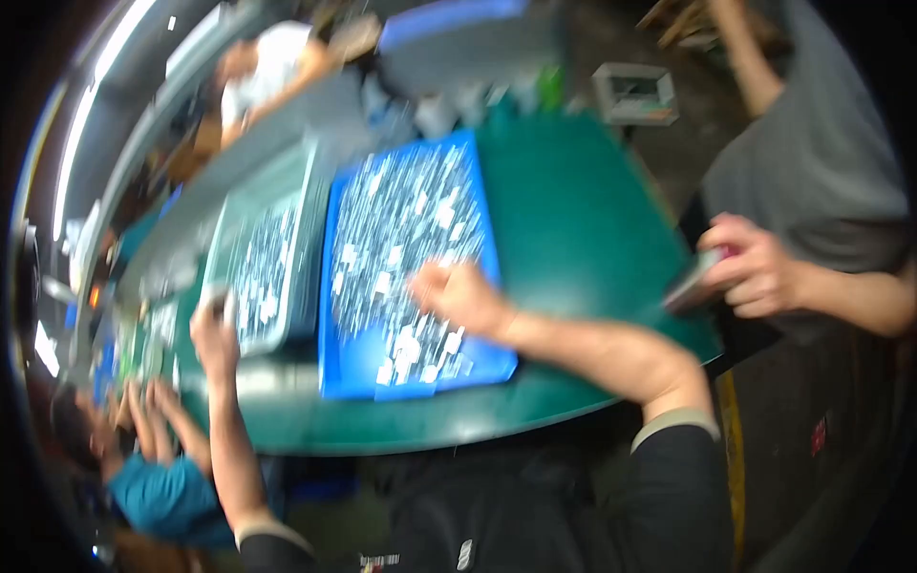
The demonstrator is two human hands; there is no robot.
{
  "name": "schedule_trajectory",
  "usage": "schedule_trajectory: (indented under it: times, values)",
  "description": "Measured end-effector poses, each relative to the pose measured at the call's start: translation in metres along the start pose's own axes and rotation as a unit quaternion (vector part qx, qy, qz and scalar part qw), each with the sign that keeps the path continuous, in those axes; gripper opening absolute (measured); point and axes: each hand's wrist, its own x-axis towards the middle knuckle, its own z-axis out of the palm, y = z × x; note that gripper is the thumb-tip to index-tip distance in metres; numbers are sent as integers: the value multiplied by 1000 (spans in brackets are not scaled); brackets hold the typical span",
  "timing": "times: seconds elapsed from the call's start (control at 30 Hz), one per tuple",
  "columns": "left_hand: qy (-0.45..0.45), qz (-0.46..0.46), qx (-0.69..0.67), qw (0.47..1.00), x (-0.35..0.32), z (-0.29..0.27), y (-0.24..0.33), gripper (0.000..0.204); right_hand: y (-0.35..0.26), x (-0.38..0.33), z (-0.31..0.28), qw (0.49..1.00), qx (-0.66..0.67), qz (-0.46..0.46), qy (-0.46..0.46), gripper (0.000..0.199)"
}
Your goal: Sorting and inspecting small metal components on a workbench in a factory.
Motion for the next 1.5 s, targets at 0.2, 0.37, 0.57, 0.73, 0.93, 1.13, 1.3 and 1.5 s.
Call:
schedule_trajectory:
  times: [0.2,0.37,0.57,0.73,0.93,1.13,1.3,1.5]
  values:
    - [47,-33,75,996,48,-3,-48,29,10,122,9,991,19,-129,-44,28]
    - [136,146,57,978,36,21,16,23,7,121,5,989,32,-128,-59,28]
    - [-62,231,121,963,40,104,75,30,-1,124,4,992,27,-112,-61,27]
    - [-72,213,131,966,45,121,70,26,1,127,2,989,20,-134,-53,28]
    - [-1,258,-4,966,29,118,84,23,3,125,5,987,14,-154,-41,27]
    - [-48,231,-110,966,12,119,90,20,-3,121,3,990,-31,-135,-39,20]
    - [-60,239,-97,964,16,119,90,20,-3,119,3,984,-79,-153,-42,19]
    - [-55,296,-80,950,16,117,102,24,-3,117,4,978,-111,-173,-41,19]
